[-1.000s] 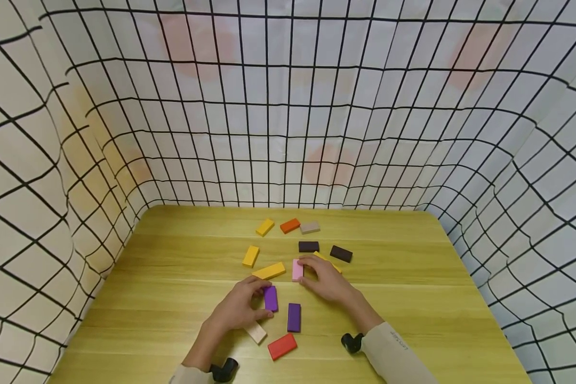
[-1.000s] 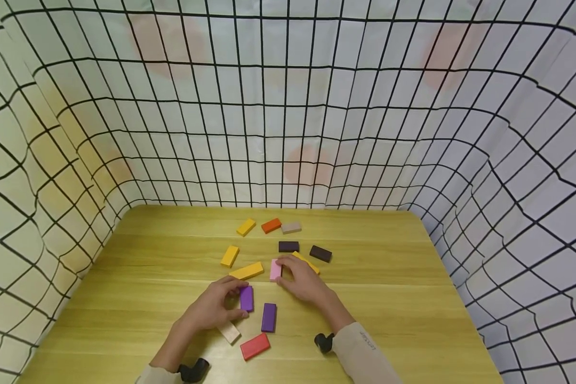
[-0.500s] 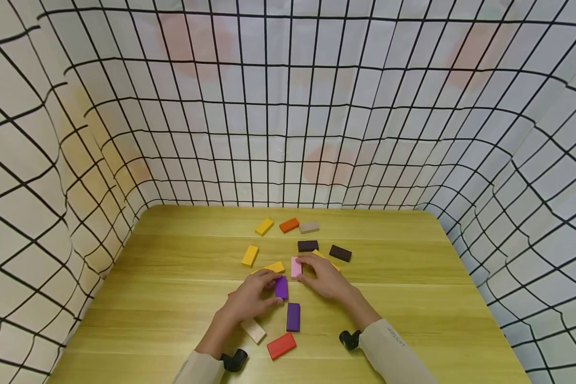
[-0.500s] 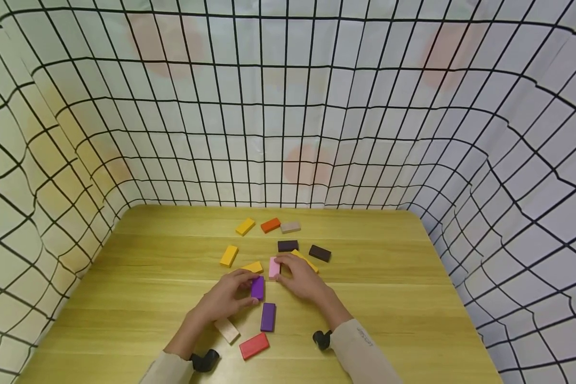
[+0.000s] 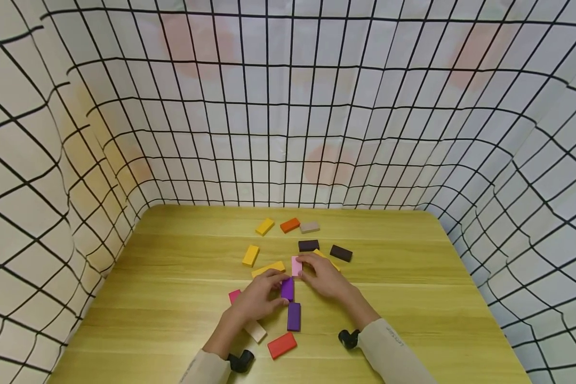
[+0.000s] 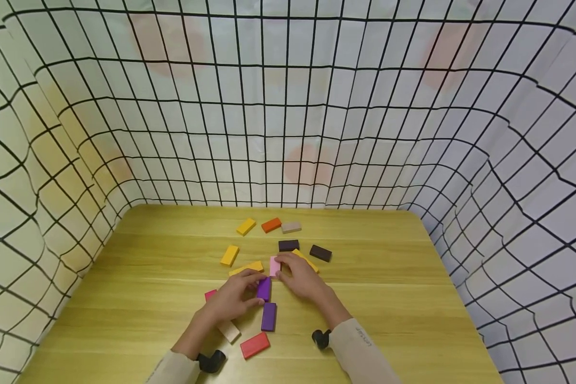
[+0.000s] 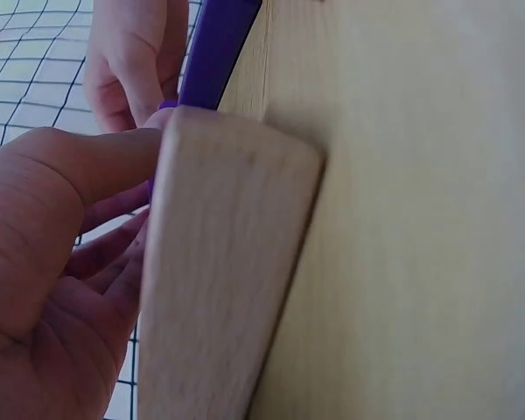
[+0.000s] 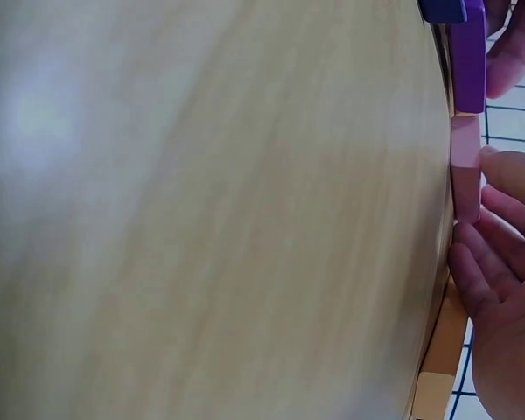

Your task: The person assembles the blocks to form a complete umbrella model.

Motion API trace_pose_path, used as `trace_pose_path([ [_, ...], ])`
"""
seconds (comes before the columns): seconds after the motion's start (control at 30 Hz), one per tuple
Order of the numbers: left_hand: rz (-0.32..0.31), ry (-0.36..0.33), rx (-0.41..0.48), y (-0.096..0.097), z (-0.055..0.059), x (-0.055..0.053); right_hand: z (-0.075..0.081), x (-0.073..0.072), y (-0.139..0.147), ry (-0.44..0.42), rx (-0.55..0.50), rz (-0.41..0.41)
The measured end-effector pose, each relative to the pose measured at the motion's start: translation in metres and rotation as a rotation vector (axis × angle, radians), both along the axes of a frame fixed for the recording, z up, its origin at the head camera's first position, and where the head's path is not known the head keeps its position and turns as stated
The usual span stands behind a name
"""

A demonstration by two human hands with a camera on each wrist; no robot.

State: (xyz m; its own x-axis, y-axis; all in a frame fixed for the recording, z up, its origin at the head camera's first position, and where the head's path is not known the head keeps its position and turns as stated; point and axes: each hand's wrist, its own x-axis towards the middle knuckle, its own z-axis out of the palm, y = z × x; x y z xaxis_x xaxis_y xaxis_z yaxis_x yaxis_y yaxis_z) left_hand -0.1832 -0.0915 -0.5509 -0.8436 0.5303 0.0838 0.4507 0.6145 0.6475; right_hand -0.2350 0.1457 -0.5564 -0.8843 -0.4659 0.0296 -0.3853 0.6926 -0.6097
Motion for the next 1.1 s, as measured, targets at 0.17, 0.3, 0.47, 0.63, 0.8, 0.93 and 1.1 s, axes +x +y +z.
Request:
trace_pose_path([
  [0.17, -0.001, 0.011, -0.025, 0.004, -0.002, -0.001, -0.002, -0.003, -0.002, 0.007, -0.004, -0.010],
  [0.3, 0.001, 0.024, -0.022, 0.008, -0.003, -0.004, -0.002, -0.004, -0.004, 0.030, -0.020, -0.005],
  [0.47, -0.014, 0.030, 0.000, 0.012, -0.003, -0.007, -0.002, -0.004, -0.003, 0.048, -0.038, 0.000],
  [0.63, -0.019, 0.006, 0.023, 0.013, -0.005, -0.007, -0.003, -0.003, -0.003, 0.040, -0.026, 0.006],
  [0.8, -0.020, 0.014, 0.032, 0.013, -0.008, -0.009, -0.004, -0.002, -0.003, 0.044, -0.024, 0.006],
  [0.93, -0.020, 0.031, 0.034, 0.014, -0.010, -0.010, -0.003, -0.001, -0.005, 0.029, -0.016, -0.001],
  [1.1, -0.009, 0.018, 0.047, 0.014, -0.008, -0.009, -0.001, 0.000, -0.005, 0.017, -0.022, 0.002],
])
